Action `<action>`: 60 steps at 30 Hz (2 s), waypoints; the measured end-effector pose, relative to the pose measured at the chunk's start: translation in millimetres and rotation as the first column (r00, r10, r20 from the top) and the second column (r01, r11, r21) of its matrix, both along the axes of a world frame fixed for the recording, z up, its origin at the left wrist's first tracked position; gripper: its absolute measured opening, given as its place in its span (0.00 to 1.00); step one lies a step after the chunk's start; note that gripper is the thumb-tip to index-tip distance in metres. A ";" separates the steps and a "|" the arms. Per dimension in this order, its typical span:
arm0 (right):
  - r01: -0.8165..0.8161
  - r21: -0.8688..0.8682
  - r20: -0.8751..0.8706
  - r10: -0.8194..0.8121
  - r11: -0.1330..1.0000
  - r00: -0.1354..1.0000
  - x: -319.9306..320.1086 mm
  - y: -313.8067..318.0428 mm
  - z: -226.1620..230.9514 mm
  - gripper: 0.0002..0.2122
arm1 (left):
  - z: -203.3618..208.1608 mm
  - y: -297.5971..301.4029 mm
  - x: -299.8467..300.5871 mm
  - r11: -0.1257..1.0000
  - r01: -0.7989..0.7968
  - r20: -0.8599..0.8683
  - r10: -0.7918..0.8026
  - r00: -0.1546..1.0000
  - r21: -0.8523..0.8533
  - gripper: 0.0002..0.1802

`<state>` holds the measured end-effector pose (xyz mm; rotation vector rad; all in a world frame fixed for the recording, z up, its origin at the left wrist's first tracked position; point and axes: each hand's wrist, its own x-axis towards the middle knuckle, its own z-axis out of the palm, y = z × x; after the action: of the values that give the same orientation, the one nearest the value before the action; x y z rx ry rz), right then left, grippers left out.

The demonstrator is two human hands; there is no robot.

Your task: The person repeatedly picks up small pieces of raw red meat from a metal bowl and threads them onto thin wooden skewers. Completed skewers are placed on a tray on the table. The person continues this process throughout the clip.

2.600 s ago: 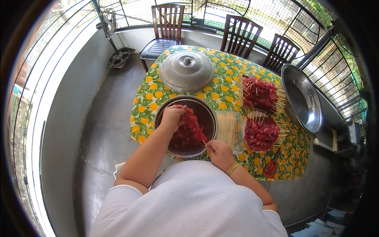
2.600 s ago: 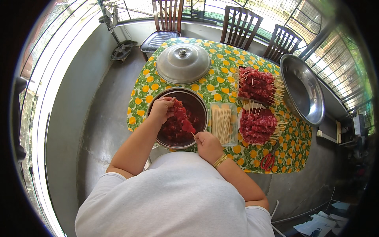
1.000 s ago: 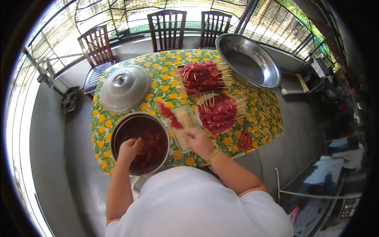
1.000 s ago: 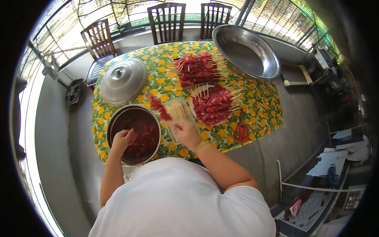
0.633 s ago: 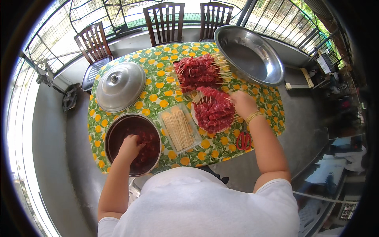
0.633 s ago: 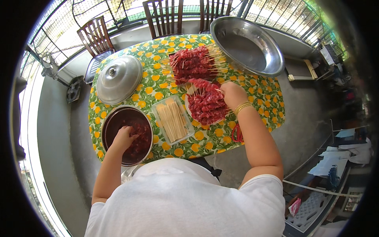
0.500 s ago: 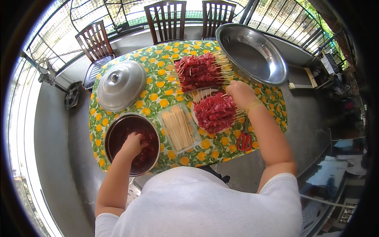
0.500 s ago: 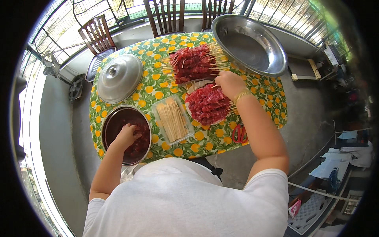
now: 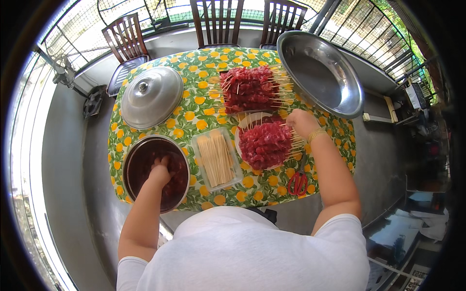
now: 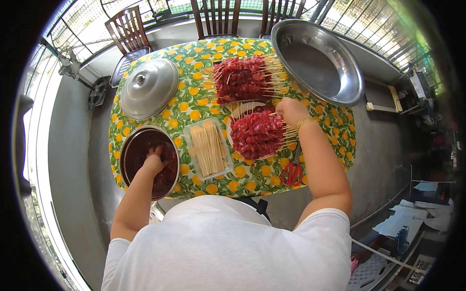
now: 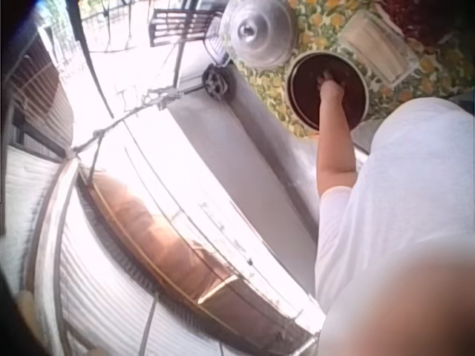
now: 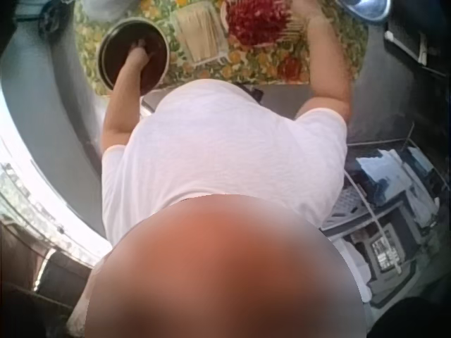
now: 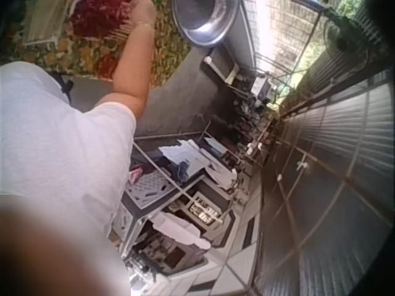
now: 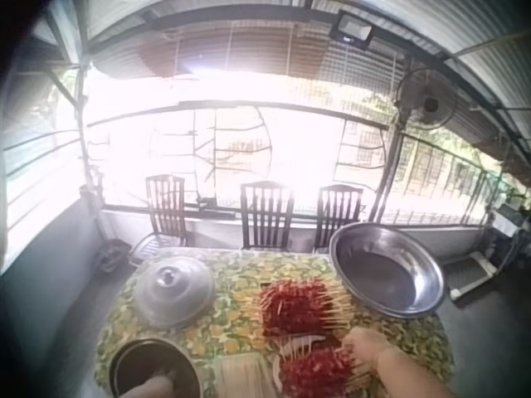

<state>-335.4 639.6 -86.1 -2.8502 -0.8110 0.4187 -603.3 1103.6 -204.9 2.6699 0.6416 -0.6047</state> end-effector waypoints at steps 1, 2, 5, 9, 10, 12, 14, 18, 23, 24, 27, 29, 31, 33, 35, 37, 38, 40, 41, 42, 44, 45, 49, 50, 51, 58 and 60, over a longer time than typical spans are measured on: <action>0.002 0.010 0.000 -0.002 1.000 1.000 5.4 -2.6 -4.1 0.08 | 1.9 0.7 2.8 1.000 -0.008 -0.038 0.008 0.999 -0.004 0.36; -0.026 -0.020 -0.001 0.026 0.999 1.000 11.6 -6.2 -7.8 0.08 | 3.6 -0.3 5.6 1.000 0.000 -0.071 0.000 0.997 0.005 0.35; -0.076 -0.107 -0.025 0.074 0.991 0.997 28.5 -16.2 -21.8 0.08 | 9.3 -4.4 8.9 0.998 0.060 -0.106 -0.058 0.993 0.014 0.30; -0.024 -0.049 -0.052 0.021 0.999 0.998 44.9 -27.7 -42.0 0.07 | 17.6 -4.6 1.5 0.996 0.069 -0.026 -0.070 0.997 -0.050 0.24; 0.006 0.036 -0.046 -0.004 0.999 0.999 50.3 -35.5 -42.6 0.07 | 20.0 -2.7 -1.3 0.996 0.054 -0.024 -0.056 0.998 -0.068 0.24; 0.103 0.076 -0.027 -0.101 0.992 0.995 61.0 -51.8 -42.0 0.05 | 23.1 -0.7 -4.8 0.996 0.042 -0.008 -0.042 0.999 -0.074 0.24; 0.113 0.006 0.010 -0.113 0.994 0.994 70.5 -69.9 -38.1 0.04 | 26.4 3.1 -7.8 0.998 0.036 0.010 -0.036 0.999 -0.042 0.25; 0.098 -0.044 -0.019 -0.099 0.994 0.995 80.1 -75.6 -43.8 0.05 | 24.1 5.2 -11.2 0.996 -0.076 0.070 0.079 0.994 -0.047 0.28; -0.038 -0.177 -0.099 0.021 0.983 0.995 74.6 -28.7 -68.3 0.08 | 9.8 6.0 -5.0 0.983 -0.182 0.195 0.174 0.965 0.023 0.33; -0.046 -0.228 -0.100 0.023 0.973 0.995 73.1 -20.0 -69.0 0.09 | 7.0 4.5 -4.1 0.988 -0.147 0.227 0.132 0.965 0.051 0.34; -0.030 -0.397 -0.040 0.016 0.917 0.999 61.3 5.7 -61.4 0.10 | 1.4 1.5 2.8 0.989 -0.126 0.214 0.106 0.971 0.082 0.35; 0.041 -0.482 0.095 0.006 0.875 0.995 48.3 17.7 -47.2 0.10 | -3.2 0.8 13.4 0.984 -0.177 0.163 0.172 0.971 0.014 0.36; 0.084 -0.201 0.307 -0.018 0.976 0.951 19.4 40.5 -40.0 0.07 | -9.0 0.8 21.7 0.995 -0.094 0.080 0.092 0.992 0.022 0.36; -0.004 0.135 0.405 -0.051 0.991 0.913 -27.3 79.8 -48.1 0.05 | -14.7 0.2 26.0 0.998 0.027 0.026 -0.028 0.999 0.050 0.33; -0.045 0.233 0.128 0.016 0.971 0.992 -82.0 130.5 -68.9 0.08 | -19.3 -0.9 29.7 0.994 0.111 -0.070 -0.112 0.991 -0.017 0.30; -0.058 0.065 -0.147 0.067 0.996 0.987 -126.1 180.0 -93.6 0.09 | -18.5 -1.2 25.8 0.974 0.220 -0.037 -0.222 0.974 -0.056 0.26; -0.051 0.068 -0.260 0.067 0.996 0.963 -138.5 192.9 -104.0 0.08 | -16.0 -0.8 24.2 0.955 0.289 -0.057 -0.292 0.955 -0.067 0.24; 0.089 -0.117 -0.261 -0.117 0.989 0.958 -148.8 216.7 -122.3 0.09 | -4.7 5.4 17.5 0.949 0.277 -0.035 -0.286 0.958 -0.151 0.19; 0.117 -0.184 -0.299 -0.169 0.976 0.939 -151.7 222.4 -128.8 0.09 | 3.1 10.3 10.7 0.945 0.270 -0.051 -0.284 0.958 -0.184 0.16; 0.089 -0.224 -0.313 -0.158 0.971 0.937 -154.6 227.9 -134.0 0.11 | 12.0 18.9 7.2 0.929 0.179 -0.143 -0.235 0.962 -0.324 0.11; 0.090 -0.200 -0.342 -0.155 0.976 0.927 -153.9 226.3 -139.3 0.13 | 26.1 29.3 -8.0 0.976 0.211 -0.128 -0.216 0.968 -0.053 0.09; 0.099 -0.189 -0.359 -0.163 0.977 0.919 -154.7 225.9 -140.6 0.14 | 31.0 33.1 -15.4 0.971 0.221 -0.106 -0.212 0.972 0.089 0.09; 0.159 -0.117 -0.295 -0.188 0.980 0.937 -156.3 227.6 -139.1 0.12 | 27.2 33.7 -12.5 0.938 0.232 0.158 -0.278 0.947 0.259 0.15; 0.197 -0.072 -0.278 -0.209 0.978 0.937 -158.5 229.6 -137.6 0.12 | 21.2 30.1 -3.4 0.947 0.269 0.171 -0.298 0.939 0.175 0.15; 0.237 -0.030 -0.261 -0.237 0.971 0.936 -159.9 232.0 -135.5 0.12 | 14.3 24.4 5.7 0.951 0.294 0.194 -0.308 0.931 0.098 0.16; 0.308 0.289 -0.354 -0.198 0.906 0.914 -176.4 234.6 -94.7 0.10 | -8.9 -0.2 20.0 0.885 0.463 -0.020 -0.464 0.886 -0.043 0.17; 0.382 0.370 -0.518 -0.153 0.847 0.841 -183.1 222.4 -74.6 0.09 | -0.1 11.3 19.7 0.906 0.390 0.001 -0.395 0.919 -0.165 0.19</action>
<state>-518.6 861.9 -160.7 -2.2248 -0.3313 0.7287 -583.6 1114.9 -205.0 2.6500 0.0477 -0.7688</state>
